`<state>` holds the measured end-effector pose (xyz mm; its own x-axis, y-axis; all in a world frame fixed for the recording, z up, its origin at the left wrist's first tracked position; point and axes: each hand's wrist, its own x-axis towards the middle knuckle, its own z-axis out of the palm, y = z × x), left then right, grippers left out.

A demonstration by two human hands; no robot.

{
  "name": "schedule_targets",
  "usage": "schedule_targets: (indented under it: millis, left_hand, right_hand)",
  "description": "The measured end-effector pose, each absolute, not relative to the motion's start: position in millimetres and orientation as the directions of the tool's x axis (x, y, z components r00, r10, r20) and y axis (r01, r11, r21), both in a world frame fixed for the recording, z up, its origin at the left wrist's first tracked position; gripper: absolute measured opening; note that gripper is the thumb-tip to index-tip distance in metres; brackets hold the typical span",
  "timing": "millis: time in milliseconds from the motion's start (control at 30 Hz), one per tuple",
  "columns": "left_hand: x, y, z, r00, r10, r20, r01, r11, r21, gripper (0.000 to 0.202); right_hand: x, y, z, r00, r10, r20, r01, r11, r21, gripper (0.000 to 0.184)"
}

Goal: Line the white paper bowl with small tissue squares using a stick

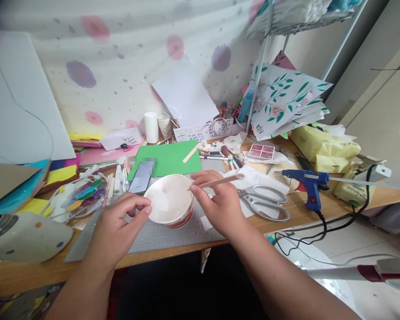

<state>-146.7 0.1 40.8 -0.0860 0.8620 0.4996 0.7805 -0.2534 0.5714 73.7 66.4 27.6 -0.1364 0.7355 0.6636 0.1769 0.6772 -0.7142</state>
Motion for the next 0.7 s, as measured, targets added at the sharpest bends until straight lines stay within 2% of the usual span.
schedule_targets:
  millis: [167,267,433,567,700]
  left_hand:
    - [-158,-6,37,-0.176,0.801,0.572,0.822,-0.2,0.533,0.009]
    - [-160,-16,37,-0.223,0.743,0.631,0.805,-0.224,0.549,0.008]
    - [-141,-34,45,-0.204,0.645,0.736,0.743,-0.388,0.546,0.006]
    - [-125,-43,46,-0.11,0.632,0.767,0.72,-0.482,0.5,0.012]
    - [-120,-43,39,-0.039,0.638,0.769,0.703,-0.53,0.475,0.016]
  right_hand:
    - [104,75,26,0.022,0.757,0.653,0.235,0.631,-0.739,0.01]
    - [125,83,20,0.044,0.793,0.608,0.306,0.569,-0.763,0.011]
    - [138,82,-2,-0.17,0.882,0.439,0.417,0.468,-0.779,0.012]
    - [129,73,-16,-0.349,0.866,0.358,0.436,0.488,-0.756,0.009]
    - [125,74,-24,-0.437,0.847,0.304,0.444,0.497,-0.746,0.014]
